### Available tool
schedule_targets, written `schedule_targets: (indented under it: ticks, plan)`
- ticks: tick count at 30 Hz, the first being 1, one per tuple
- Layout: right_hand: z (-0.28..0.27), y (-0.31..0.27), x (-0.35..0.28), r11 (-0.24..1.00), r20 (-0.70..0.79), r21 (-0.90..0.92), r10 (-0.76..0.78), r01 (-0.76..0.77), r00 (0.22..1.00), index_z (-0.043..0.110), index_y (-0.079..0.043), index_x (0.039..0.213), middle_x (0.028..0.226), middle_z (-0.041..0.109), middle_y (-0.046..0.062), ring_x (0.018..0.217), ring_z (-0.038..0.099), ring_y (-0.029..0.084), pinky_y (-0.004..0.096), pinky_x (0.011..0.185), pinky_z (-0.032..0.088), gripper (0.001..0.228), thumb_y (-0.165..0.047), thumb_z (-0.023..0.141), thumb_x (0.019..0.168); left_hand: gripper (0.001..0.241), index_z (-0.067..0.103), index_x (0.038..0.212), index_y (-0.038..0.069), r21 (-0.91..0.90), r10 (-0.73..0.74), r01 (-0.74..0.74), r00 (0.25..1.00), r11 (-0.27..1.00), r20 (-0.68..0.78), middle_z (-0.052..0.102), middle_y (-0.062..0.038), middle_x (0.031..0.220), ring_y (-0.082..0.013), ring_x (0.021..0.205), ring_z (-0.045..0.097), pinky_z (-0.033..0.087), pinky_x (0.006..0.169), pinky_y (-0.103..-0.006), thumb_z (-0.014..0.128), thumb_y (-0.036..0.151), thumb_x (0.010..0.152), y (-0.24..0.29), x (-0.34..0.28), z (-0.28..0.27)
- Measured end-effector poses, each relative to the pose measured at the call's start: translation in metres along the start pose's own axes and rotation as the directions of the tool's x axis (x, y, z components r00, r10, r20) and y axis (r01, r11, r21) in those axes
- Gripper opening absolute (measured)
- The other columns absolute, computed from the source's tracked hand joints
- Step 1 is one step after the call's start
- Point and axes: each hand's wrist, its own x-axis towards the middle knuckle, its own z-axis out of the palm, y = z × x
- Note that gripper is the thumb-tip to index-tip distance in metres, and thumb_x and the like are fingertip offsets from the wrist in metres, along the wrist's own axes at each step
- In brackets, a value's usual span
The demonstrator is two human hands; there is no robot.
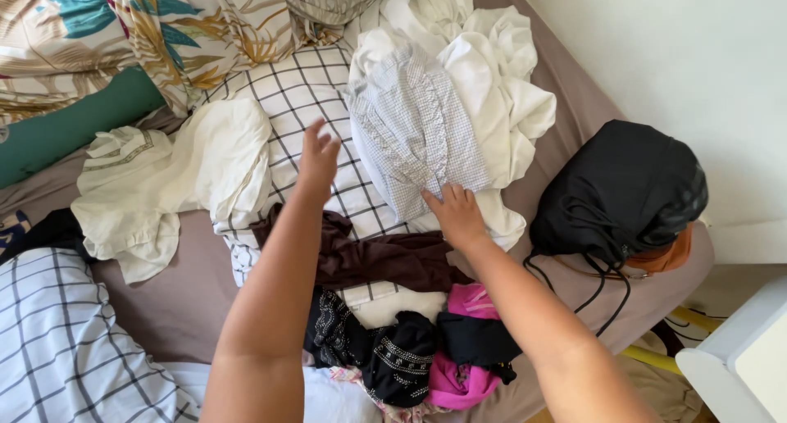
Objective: The person organizes items in a bedroom, placing a brown handbag and a black drawstring bag on a bed. They then fold a grey t-shirt and a dark blue shirt, placing them into a white wardrobe. Finally, the person folds a white checkered shirt and a brown top on the bed.
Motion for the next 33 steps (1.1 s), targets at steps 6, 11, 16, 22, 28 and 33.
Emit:
schedule_targets:
  ticks: [6, 11, 16, 22, 28, 33]
  plan:
    - [0.002, -0.078, -0.028, 0.927, 0.174, 0.292, 0.191, -0.236, 0.966, 0.063, -0.016, 0.120, 0.126, 0.055, 0.013, 0.114, 0.049, 0.032, 0.046, 0.100, 0.042, 0.031, -0.019, 0.068, 0.089, 0.042, 0.066, 0.126, 0.021, 0.829, 0.491, -0.288, 0.871, 0.479, 0.018, 0.052, -0.011, 0.144, -0.0406, 0.146, 0.035, 0.016, 0.119, -0.0692, 0.071, 0.016, 0.085, -0.062, -0.114, -0.013]
    - [-0.003, -0.118, -0.052, 0.820, 0.234, 0.475, 0.233, -0.320, 0.944, 0.062, -0.008, 0.116, 0.126, 0.054, 0.019, 0.120, 0.047, 0.039, 0.051, 0.101, 0.036, 0.049, -0.024, 0.081, 0.073, 0.051, 0.066, 0.122, 0.023, 0.889, 0.538, -0.267, 0.842, 0.373, 0.027, 0.040, -0.020, 0.155, -0.0488, 0.148, 0.021, 0.008, 0.111, -0.0738, 0.078, 0.036, 0.074, -0.087, -0.183, -0.025]
    - [-0.019, -0.136, -0.094, 0.816, 0.260, 0.499, 0.180, -0.291, 0.949, 0.063, -0.011, 0.103, 0.113, 0.062, 0.008, 0.118, 0.055, 0.031, 0.052, 0.110, 0.032, 0.040, -0.015, 0.082, 0.068, 0.061, 0.063, 0.127, 0.020, 0.888, 0.461, -0.239, 0.887, 0.392, 0.035, 0.038, -0.019, 0.156, -0.0463, 0.145, 0.025, 0.010, 0.112, -0.0723, 0.082, 0.041, 0.073, -0.129, -0.224, -0.037]
    - [-0.086, -0.121, -0.133, 0.728, 0.363, 0.596, 0.133, -0.339, 0.922, 0.062, -0.009, 0.087, 0.091, 0.065, 0.009, 0.101, 0.063, 0.030, 0.048, 0.101, 0.037, 0.033, -0.025, 0.086, 0.071, 0.052, 0.058, 0.140, 0.016, 0.766, 0.523, -0.310, 0.852, 0.562, -0.039, 0.054, -0.008, 0.148, -0.0321, 0.139, 0.048, 0.033, 0.117, -0.0575, 0.074, 0.017, 0.090, -0.123, -0.258, -0.035]
    - [-0.149, -0.054, -0.181, 0.394, 0.335, 0.727, 0.511, -0.562, 0.792, 0.063, -0.007, 0.089, 0.078, 0.069, 0.010, 0.072, 0.065, 0.025, 0.038, 0.068, 0.053, 0.032, -0.027, 0.084, 0.077, 0.064, 0.051, 0.153, 0.012, 0.508, 0.686, -0.557, 0.722, 0.657, -0.096, 0.058, -0.016, 0.148, -0.0380, 0.136, 0.057, 0.046, 0.111, -0.0442, 0.060, -0.005, 0.092, -0.050, -0.284, -0.035]
    - [-0.207, 0.007, -0.207, 0.237, 0.167, 0.805, 0.789, -0.544, 0.591, 0.060, -0.005, 0.093, 0.079, 0.060, 0.002, 0.076, 0.054, 0.012, 0.030, 0.069, 0.048, 0.024, -0.025, 0.072, 0.098, 0.078, 0.029, 0.156, 0.012, -0.722, 0.235, -0.381, 0.924, 0.577, -0.301, 0.060, -0.016, 0.133, -0.0281, 0.113, 0.063, 0.051, 0.102, -0.0445, 0.054, -0.006, 0.085, 0.007, -0.311, -0.044]
